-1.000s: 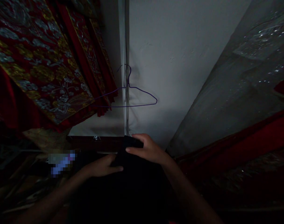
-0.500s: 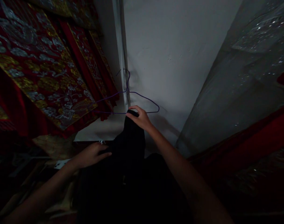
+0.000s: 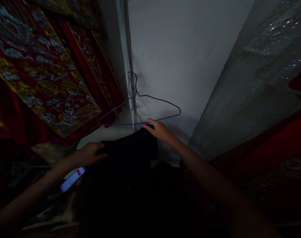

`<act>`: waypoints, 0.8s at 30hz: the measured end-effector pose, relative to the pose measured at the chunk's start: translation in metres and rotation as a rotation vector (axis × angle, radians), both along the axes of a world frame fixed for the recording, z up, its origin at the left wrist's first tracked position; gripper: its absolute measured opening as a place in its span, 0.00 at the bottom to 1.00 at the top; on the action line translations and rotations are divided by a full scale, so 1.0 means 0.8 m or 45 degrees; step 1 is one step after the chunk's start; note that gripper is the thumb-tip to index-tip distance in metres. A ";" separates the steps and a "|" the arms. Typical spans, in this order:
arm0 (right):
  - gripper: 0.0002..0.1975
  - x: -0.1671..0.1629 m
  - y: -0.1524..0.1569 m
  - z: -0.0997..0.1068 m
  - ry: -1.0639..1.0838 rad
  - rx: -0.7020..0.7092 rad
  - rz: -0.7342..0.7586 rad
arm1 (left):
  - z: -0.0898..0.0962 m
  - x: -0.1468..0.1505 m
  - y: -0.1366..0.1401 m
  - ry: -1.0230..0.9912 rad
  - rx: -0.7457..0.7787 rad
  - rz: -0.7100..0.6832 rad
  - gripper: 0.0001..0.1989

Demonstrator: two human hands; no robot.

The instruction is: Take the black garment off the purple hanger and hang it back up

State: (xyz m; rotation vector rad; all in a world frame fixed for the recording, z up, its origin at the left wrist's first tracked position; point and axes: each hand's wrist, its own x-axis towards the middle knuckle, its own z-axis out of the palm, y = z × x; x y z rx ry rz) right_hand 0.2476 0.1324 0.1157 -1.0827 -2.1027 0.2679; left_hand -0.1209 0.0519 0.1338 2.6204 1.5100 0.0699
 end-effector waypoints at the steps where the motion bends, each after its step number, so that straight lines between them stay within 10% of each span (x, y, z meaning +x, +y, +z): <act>1: 0.15 0.004 -0.009 0.002 0.010 -0.028 0.029 | 0.002 0.000 0.004 -0.026 -0.010 0.003 0.13; 5: 0.25 0.013 -0.043 0.015 -0.013 -0.104 0.056 | 0.024 -0.003 0.028 -0.251 0.051 -0.058 0.15; 15: 0.13 0.006 -0.060 0.041 0.049 -0.125 0.106 | 0.103 0.026 0.058 -0.551 0.493 -0.108 0.10; 18: 0.14 -0.007 -0.075 0.037 0.118 -0.168 0.116 | 0.115 0.059 0.057 -0.715 0.469 -0.243 0.06; 24: 0.33 -0.008 -0.112 0.036 0.203 -0.110 0.141 | 0.101 0.098 0.064 -0.944 0.220 -0.330 0.28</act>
